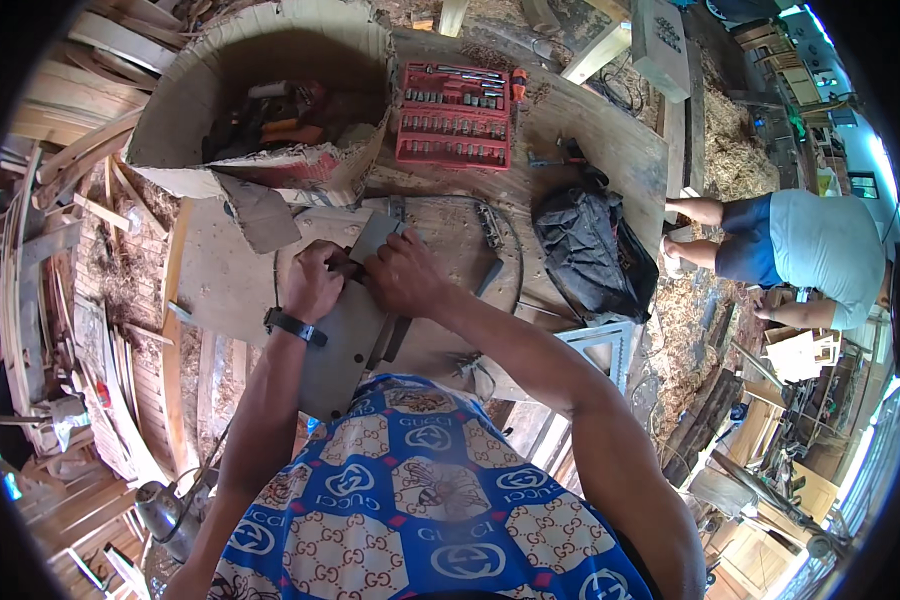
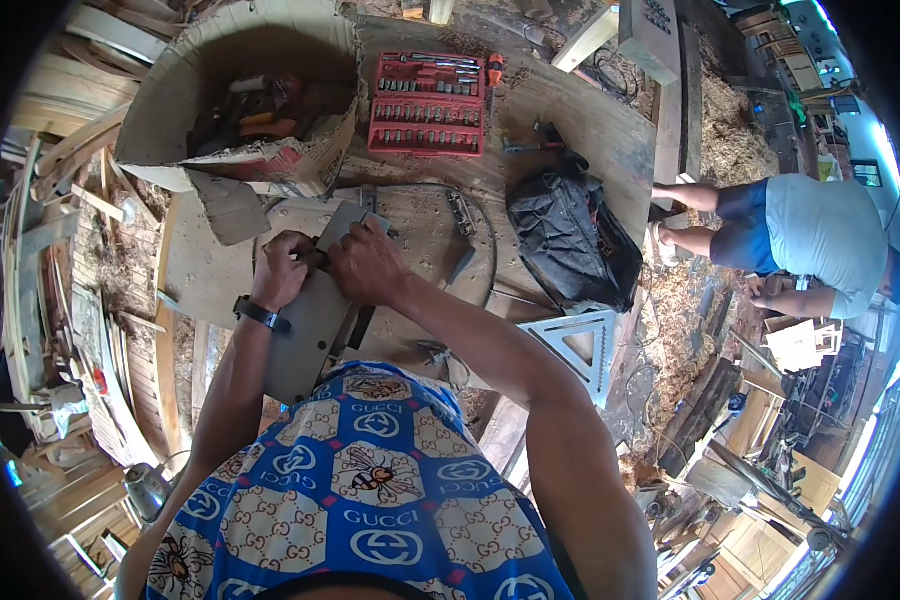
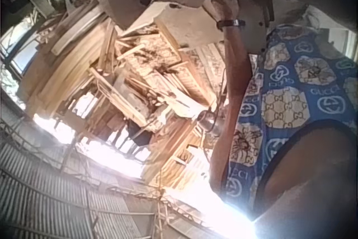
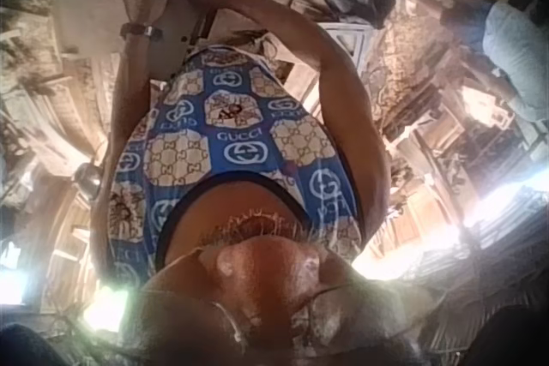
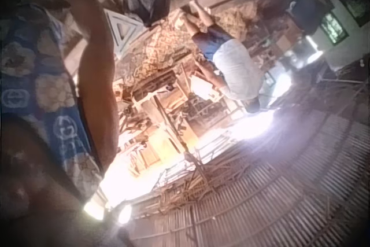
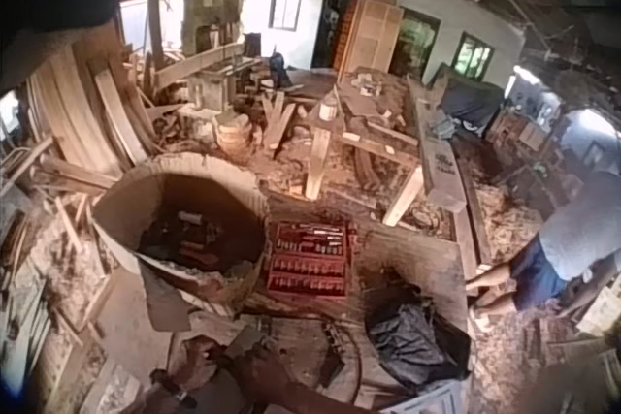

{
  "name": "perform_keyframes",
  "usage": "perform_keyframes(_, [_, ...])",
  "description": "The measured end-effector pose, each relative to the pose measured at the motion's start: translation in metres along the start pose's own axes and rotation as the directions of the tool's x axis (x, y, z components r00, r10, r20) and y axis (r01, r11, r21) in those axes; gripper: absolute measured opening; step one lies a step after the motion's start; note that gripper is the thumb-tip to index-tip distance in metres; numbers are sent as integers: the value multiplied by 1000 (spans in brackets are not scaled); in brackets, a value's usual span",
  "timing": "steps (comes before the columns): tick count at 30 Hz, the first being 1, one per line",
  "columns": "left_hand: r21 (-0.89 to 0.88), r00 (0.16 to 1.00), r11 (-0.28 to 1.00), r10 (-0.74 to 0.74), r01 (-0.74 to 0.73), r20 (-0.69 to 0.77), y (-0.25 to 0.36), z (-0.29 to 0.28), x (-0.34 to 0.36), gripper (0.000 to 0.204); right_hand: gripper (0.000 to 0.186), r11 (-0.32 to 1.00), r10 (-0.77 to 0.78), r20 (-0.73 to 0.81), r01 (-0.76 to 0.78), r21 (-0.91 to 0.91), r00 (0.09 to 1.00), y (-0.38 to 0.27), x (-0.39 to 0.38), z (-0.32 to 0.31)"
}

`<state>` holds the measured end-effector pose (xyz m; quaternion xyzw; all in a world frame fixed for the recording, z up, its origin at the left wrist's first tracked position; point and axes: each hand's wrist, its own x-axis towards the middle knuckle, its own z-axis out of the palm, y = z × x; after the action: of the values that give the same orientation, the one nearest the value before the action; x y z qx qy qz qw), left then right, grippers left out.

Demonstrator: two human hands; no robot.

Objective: The person disassembles and adjusts components of a handheld power planer by hand, removing a metal plate and manipulating internal parts before reassembling them.

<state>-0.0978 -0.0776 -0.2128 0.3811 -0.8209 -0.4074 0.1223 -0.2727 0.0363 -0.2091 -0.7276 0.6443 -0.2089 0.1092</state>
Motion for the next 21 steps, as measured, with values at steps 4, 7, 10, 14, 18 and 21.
perform_keyframes(4, [20, 986, 986, 167, -167, -1, -7, 1, 2, 14, 28, 999, -2, 100, 6, -39, 995, 3, 2, 9])
perform_keyframes(7, [-103, 999, 995, -3, -1, -41, 1, 3, 0, 12, 32, 999, 36, 125, -33, -27, 991, -2, 4, 4])
perform_keyframes(10, [23, 999, 999, -35, 35, 15, -3, 3, 3, 14, 34, 999, 42, 78, -42, 4, 996, -3, 5, -1])
perform_keyframes(14, [43, 986, 985, 169, -169, 10, -13, 3, 3, 15, 35, 994, 98, 159, -89, -58, 982, -7, 6, 1])
perform_keyframes(18, [-47, 999, 999, 27, -28, -20, -7, 4, 3, 15, 35, 996, 81, 136, -77, -39, 987, -8, 6, -1])
perform_keyframes(21, [25, 1000, 1000, -12, 11, 20, -9, 3, 1, 17, 34, 989, 126, 295, -96, -115, 947, -12, 14, -8])
